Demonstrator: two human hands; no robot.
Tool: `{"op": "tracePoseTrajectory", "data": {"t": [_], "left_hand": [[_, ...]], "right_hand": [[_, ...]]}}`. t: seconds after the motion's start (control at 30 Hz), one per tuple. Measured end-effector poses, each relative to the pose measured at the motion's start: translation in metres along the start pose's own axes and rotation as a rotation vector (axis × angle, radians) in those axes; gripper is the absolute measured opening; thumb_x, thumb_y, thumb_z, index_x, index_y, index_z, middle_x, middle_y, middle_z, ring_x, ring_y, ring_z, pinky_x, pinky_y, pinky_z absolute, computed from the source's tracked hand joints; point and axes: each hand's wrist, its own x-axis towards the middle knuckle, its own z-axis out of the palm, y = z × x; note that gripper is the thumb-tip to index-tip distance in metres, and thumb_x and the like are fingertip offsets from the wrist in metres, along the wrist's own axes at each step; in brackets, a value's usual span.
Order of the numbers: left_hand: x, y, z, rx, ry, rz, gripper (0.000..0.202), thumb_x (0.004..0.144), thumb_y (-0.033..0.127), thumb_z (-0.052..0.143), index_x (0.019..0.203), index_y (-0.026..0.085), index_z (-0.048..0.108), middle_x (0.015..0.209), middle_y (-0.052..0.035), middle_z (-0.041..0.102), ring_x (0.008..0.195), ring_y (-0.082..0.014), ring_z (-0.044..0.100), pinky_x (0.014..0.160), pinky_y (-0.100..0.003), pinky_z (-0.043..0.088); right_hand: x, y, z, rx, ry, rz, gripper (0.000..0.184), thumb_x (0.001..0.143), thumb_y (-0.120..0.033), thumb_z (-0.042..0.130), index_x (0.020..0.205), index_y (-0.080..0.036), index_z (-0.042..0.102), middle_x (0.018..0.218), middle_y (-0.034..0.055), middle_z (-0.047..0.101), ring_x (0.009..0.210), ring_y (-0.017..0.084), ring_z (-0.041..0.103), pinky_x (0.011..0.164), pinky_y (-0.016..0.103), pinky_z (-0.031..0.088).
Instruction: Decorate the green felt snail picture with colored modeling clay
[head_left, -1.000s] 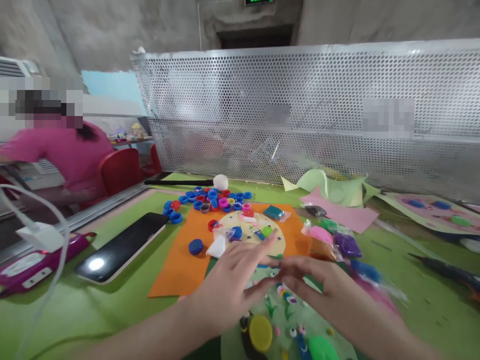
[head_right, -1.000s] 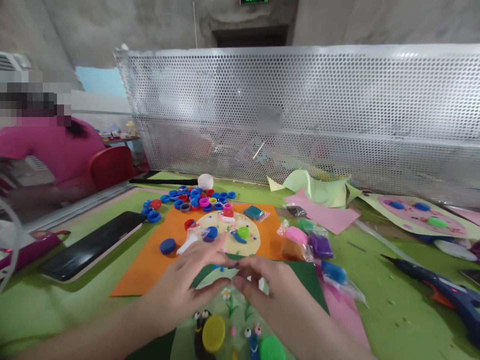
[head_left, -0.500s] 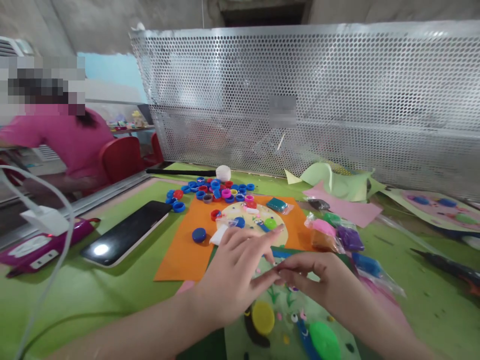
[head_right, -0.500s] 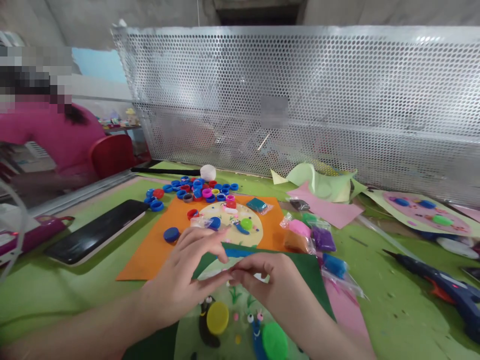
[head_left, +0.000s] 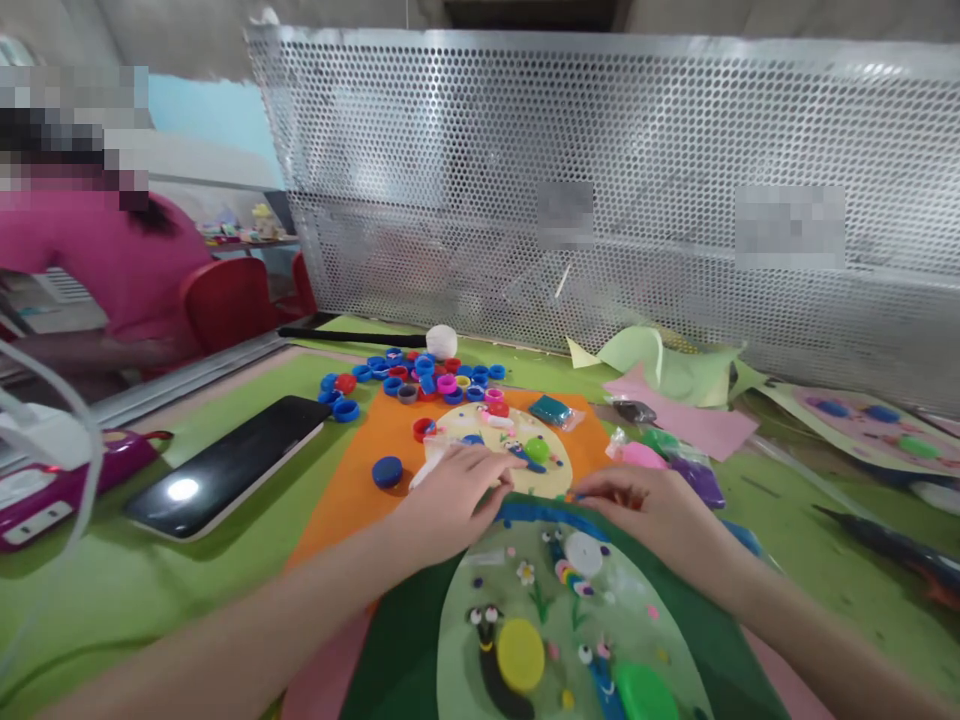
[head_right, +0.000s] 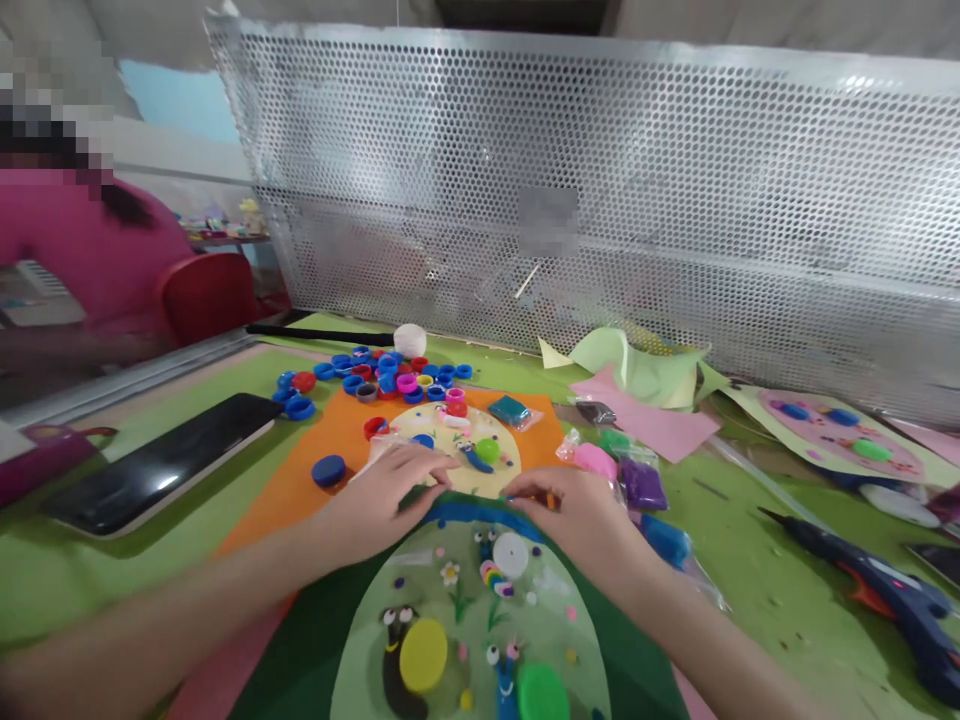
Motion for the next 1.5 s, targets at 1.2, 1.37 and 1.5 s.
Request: {"op": "tracePoseTrajectory", "data": {"t": [1.2, 1.37, 1.5], "left_hand": [[-0.003, -0.001, 0.011, -0.049, -0.085, 0.055, 0.068, 0.075, 0.003, 0.033, 0.138, 0.017, 0.011, 0.100, -0.0076, 0.068, 0.099, -0.0248, 0.057, 0.089, -0.052, 0.031], [-0.004, 0.001, 0.011, -0.035, -0.088, 0.102, 0.072, 0.077, 0.004, 0.031, 0.141, 0.018, 0.000, 0.102, -0.0090, 0.068, 0.101, -0.0271, 0.057, 0.089, -0.060, 0.031], [-0.003, 0.001, 0.011, -0.034, -0.066, 0.115, 0.073, 0.077, 0.004, 0.032, 0.141, 0.018, 0.000, 0.102, -0.0095, 0.068, 0.103, -0.0253, 0.056, 0.092, -0.058, 0.031]], "right_hand": [[0.020, 0.014, -0.003, -0.303, -0.374, -0.580, 0.055, 0.075, -0.001, 0.035, 0.124, -0.023, 0.048, 0.091, 0.0047, 0.063, 0.090, 0.019, 0.053, 0.075, 0.031, 0.047], [0.018, 0.018, -0.001, -0.349, -0.352, -0.571, 0.067, 0.073, -0.003, 0.037, 0.136, -0.022, 0.031, 0.101, 0.0081, 0.059, 0.093, 0.021, 0.052, 0.076, 0.034, 0.047], [0.017, 0.020, 0.002, -0.410, -0.348, -0.603, 0.071, 0.073, -0.004, 0.038, 0.140, -0.020, 0.020, 0.105, 0.0087, 0.060, 0.095, 0.022, 0.054, 0.079, 0.036, 0.047]]}}
